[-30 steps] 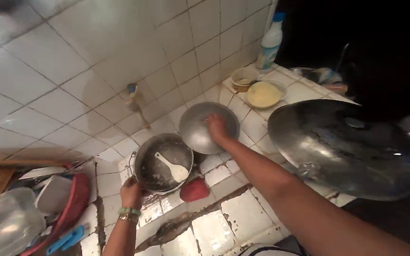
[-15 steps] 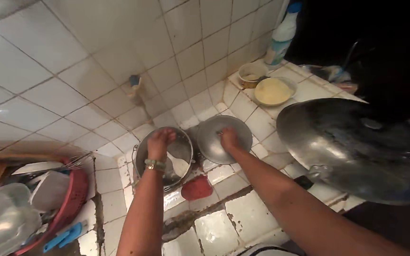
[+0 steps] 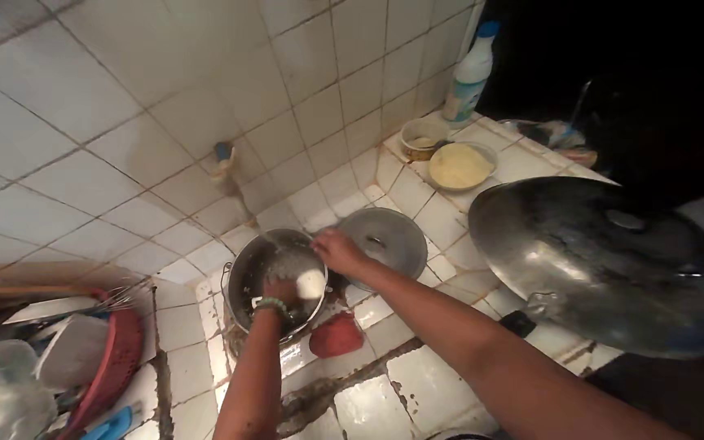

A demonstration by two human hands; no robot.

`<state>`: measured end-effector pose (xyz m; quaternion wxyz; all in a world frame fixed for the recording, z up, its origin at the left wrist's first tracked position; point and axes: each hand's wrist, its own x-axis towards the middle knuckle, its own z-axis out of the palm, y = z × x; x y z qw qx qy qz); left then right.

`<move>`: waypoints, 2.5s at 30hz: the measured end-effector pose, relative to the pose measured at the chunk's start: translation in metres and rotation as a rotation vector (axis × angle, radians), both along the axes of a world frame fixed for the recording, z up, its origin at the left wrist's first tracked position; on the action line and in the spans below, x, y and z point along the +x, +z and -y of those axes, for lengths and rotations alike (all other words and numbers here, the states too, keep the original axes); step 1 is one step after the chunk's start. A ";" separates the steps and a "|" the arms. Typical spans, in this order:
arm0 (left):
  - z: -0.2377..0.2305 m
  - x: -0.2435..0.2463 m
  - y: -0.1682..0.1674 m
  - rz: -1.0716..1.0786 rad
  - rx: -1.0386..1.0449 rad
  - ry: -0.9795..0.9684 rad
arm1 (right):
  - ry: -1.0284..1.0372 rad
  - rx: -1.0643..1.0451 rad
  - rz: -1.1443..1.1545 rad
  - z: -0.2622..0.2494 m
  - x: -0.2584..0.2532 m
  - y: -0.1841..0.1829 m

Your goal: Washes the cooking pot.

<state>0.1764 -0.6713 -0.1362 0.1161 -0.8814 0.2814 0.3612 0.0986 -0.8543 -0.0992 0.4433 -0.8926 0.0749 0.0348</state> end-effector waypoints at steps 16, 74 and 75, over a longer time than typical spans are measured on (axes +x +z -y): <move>-0.057 -0.035 0.099 -0.608 -1.107 1.061 | 0.470 -0.051 0.261 -0.073 0.054 0.009; -0.038 -0.020 0.076 0.464 -1.043 0.398 | 0.317 0.211 -0.115 -0.143 0.047 -0.027; -0.039 -0.020 0.075 0.463 -1.042 0.402 | 0.461 0.063 -0.138 -0.139 0.040 -0.041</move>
